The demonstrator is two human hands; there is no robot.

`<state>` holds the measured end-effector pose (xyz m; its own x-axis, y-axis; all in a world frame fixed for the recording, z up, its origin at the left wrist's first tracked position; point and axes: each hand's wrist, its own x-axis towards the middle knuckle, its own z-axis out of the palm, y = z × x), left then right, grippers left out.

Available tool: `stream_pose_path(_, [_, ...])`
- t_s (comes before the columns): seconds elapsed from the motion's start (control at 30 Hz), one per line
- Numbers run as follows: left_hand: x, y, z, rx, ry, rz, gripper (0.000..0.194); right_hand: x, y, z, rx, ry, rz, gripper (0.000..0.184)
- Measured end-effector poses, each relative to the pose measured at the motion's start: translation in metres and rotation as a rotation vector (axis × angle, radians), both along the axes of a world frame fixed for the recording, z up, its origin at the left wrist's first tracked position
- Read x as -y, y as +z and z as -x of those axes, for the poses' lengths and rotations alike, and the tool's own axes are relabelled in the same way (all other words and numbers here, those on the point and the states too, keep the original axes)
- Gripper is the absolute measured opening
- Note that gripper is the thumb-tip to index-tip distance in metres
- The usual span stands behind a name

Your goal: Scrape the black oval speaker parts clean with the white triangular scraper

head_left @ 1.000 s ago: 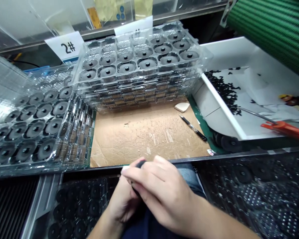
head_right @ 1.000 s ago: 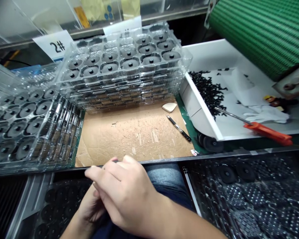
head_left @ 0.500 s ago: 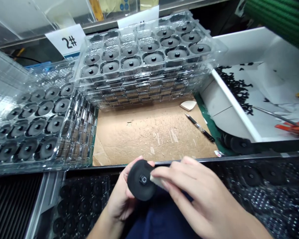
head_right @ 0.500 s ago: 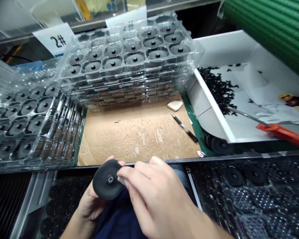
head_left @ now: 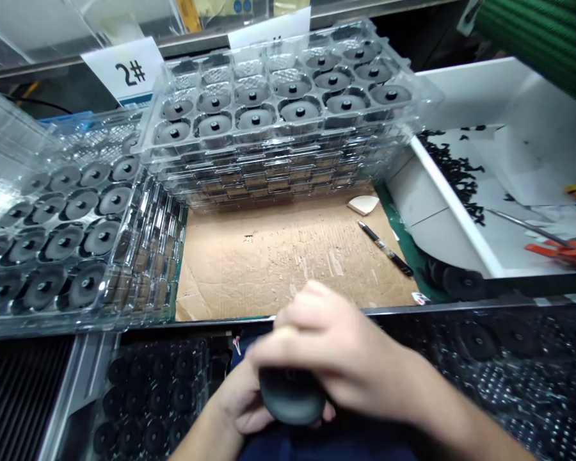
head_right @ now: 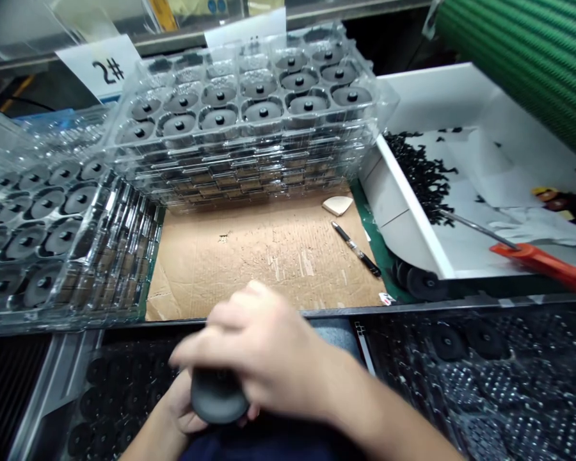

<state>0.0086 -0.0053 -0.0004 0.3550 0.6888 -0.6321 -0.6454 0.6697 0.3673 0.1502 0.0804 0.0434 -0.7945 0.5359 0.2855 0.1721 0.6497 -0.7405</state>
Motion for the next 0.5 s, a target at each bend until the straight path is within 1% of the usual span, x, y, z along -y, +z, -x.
stream_pose_path(0.07, [-0.005,-0.004,0.005,0.18,-0.099,0.016,0.037,-0.014,-0.024,-0.008,0.06,-0.24,0.126,0.026])
stream_pose_path(0.1, [-0.008,-0.006,0.008,0.275,-0.119,0.016,0.044,-0.02,-0.04,-0.012,0.099,-0.359,0.184,0.026])
stream_pose_path(0.13, [-0.01,-0.007,0.011,0.352,-0.114,0.009,0.049,-0.025,-0.056,-0.015,0.127,-0.431,0.224,0.026])
stream_pose_path(0.17, [-0.011,-0.008,0.013,0.406,-0.092,-0.004,0.05,-0.027,-0.073,-0.018,0.141,-0.474,0.248,0.025])
stream_pose_path(0.23, [-0.012,-0.009,0.016,0.463,-0.048,-0.035,0.051,-0.024,-0.103,-0.02,0.125,-0.55,0.252,0.024])
stream_pose_path(0.3, [-0.011,-0.009,0.017,0.471,-0.019,-0.06,0.052,-0.013,-0.121,-0.018,0.074,-0.684,0.235,0.028])
stream_pose_path(0.33, [-0.011,-0.01,0.018,0.473,-0.011,-0.071,0.052,-0.005,-0.125,-0.016,0.042,-0.755,0.226,0.029])
stream_pose_path(0.4, [-0.01,-0.011,0.019,0.489,-0.005,-0.092,0.052,0.011,-0.123,-0.013,-0.018,-0.853,0.218,0.03])
stream_pose_path(0.43, [-0.01,-0.012,0.02,0.502,-0.004,-0.103,0.052,0.017,-0.118,-0.013,-0.042,-0.869,0.221,0.028])
stream_pose_path(0.5, [-0.01,-0.014,0.022,0.527,0.0,-0.127,0.054,0.028,-0.105,-0.013,-0.073,-0.85,0.235,0.023])
